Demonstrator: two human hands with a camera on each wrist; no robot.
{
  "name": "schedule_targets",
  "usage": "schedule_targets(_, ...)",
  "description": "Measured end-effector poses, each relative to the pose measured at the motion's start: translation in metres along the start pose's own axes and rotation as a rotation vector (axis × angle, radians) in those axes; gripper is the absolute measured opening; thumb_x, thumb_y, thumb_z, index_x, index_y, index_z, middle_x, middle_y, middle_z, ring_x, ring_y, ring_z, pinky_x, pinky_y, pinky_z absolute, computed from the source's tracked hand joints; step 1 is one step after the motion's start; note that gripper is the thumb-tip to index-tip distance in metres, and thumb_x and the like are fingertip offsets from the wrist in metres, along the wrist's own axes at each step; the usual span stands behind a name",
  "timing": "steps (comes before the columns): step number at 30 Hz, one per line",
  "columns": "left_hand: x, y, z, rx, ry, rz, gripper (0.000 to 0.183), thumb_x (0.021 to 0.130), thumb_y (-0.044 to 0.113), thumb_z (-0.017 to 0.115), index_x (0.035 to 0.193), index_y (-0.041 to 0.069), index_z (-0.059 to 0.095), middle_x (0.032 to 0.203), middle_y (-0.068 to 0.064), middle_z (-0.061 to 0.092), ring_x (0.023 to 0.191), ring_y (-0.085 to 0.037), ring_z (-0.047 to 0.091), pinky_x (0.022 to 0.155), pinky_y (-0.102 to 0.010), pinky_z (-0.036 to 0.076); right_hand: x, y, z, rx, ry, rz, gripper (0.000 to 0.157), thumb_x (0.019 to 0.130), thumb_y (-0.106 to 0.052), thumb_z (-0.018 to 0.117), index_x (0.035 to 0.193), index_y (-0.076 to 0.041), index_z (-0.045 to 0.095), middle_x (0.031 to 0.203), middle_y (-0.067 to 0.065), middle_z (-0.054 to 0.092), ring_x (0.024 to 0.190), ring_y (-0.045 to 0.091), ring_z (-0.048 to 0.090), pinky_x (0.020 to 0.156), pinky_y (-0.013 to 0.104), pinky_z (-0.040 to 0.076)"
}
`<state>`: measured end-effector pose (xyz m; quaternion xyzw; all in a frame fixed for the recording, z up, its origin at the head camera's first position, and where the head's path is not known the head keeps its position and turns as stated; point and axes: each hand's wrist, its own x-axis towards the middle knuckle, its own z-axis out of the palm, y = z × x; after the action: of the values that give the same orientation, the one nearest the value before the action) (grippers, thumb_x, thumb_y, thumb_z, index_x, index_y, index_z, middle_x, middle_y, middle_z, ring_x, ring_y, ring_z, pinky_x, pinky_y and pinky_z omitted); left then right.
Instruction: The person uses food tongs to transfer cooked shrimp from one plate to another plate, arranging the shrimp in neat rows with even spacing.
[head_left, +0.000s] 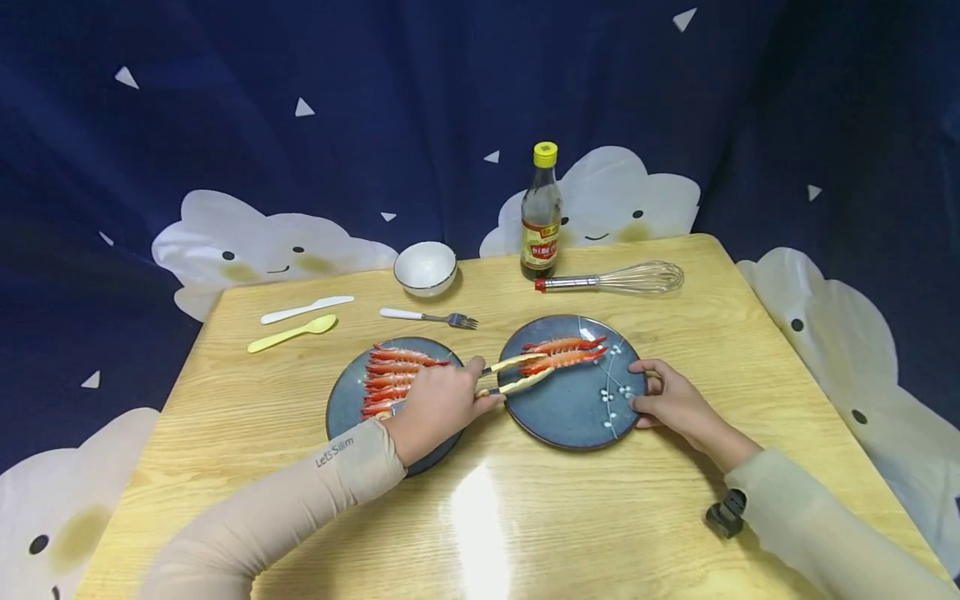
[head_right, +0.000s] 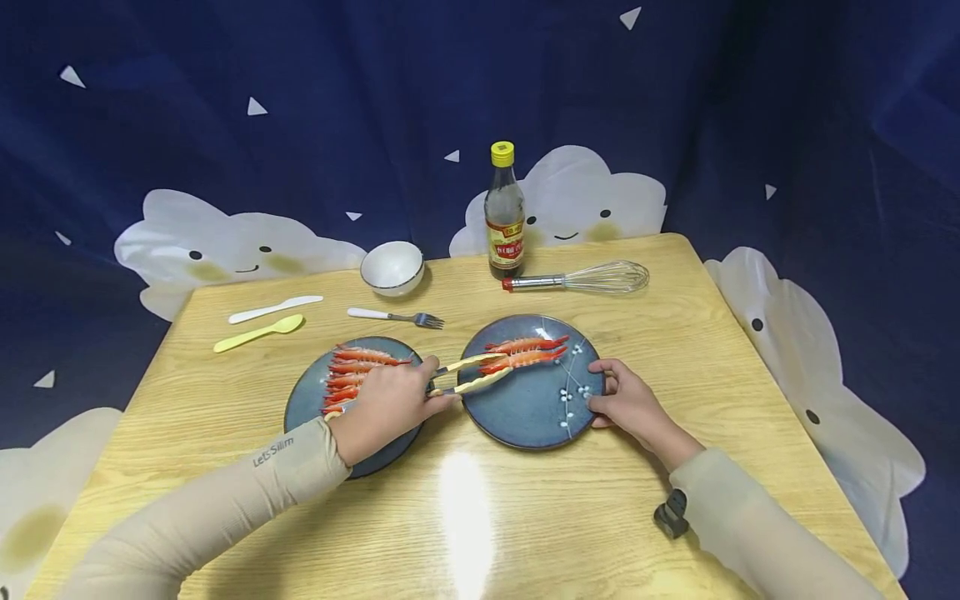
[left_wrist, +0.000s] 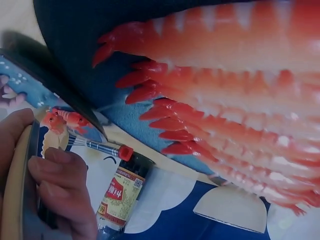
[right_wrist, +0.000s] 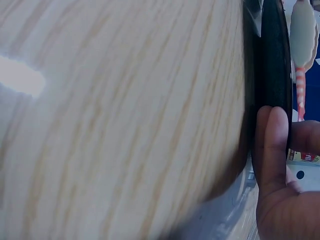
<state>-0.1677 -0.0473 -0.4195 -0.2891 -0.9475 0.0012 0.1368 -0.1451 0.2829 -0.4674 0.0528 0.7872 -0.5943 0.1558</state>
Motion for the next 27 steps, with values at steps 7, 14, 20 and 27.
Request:
schedule_targets(7, 0.006, 0.003, 0.011, 0.042, 0.057, 0.032, 0.048, 0.070, 0.061, 0.056, 0.074, 0.014, 0.049, 0.040, 0.006, 0.029, 0.032, -0.009, 0.034, 0.030, -0.027, 0.023, 0.000, -0.002, 0.002, -0.013, 0.007, 0.008, 0.056, 0.074, 0.004, 0.057, 0.124, -0.001, 0.031, 0.080, 0.013, 0.049, 0.064, 0.017, 0.055, 0.056, 0.036, 0.049)
schedule_targets(14, 0.011, 0.006, 0.010, 0.044, 0.031, 0.022, 0.046, 0.070, 0.059, 0.059, 0.076, 0.014, 0.048, 0.041, 0.007, 0.032, 0.032, -0.007, 0.033, 0.029, -0.026, 0.022, 0.000, 0.000, 0.000, -0.008, -0.009, -0.012, 0.057, 0.075, 0.001, 0.059, 0.124, -0.001, 0.030, 0.082, 0.014, 0.047, 0.066, 0.018, 0.055, 0.057, 0.037, 0.049)
schedule_targets(20, 0.015, 0.009, 0.012, 0.030, -0.031, -0.003, 0.049, 0.068, 0.060, 0.059, 0.077, 0.014, 0.047, 0.043, 0.006, 0.035, 0.035, -0.007, 0.035, 0.030, -0.027, 0.023, 0.000, 0.003, 0.000, -0.009, -0.009, -0.005, 0.056, 0.074, -0.002, 0.060, 0.122, -0.004, 0.032, 0.082, 0.014, 0.047, 0.066, 0.018, 0.056, 0.057, 0.038, 0.049)
schedule_targets(27, 0.016, 0.013, 0.010, 0.040, -0.041, -0.046, 0.053, 0.067, 0.062, 0.059, 0.076, 0.011, 0.043, 0.043, 0.005, 0.034, 0.034, -0.010, 0.036, 0.030, -0.029, 0.024, -0.002, -0.002, 0.001, -0.006, -0.015, -0.027, 0.056, 0.076, 0.004, 0.056, 0.124, 0.001, 0.029, 0.081, 0.015, 0.046, 0.065, 0.017, 0.054, 0.055, 0.035, 0.049)
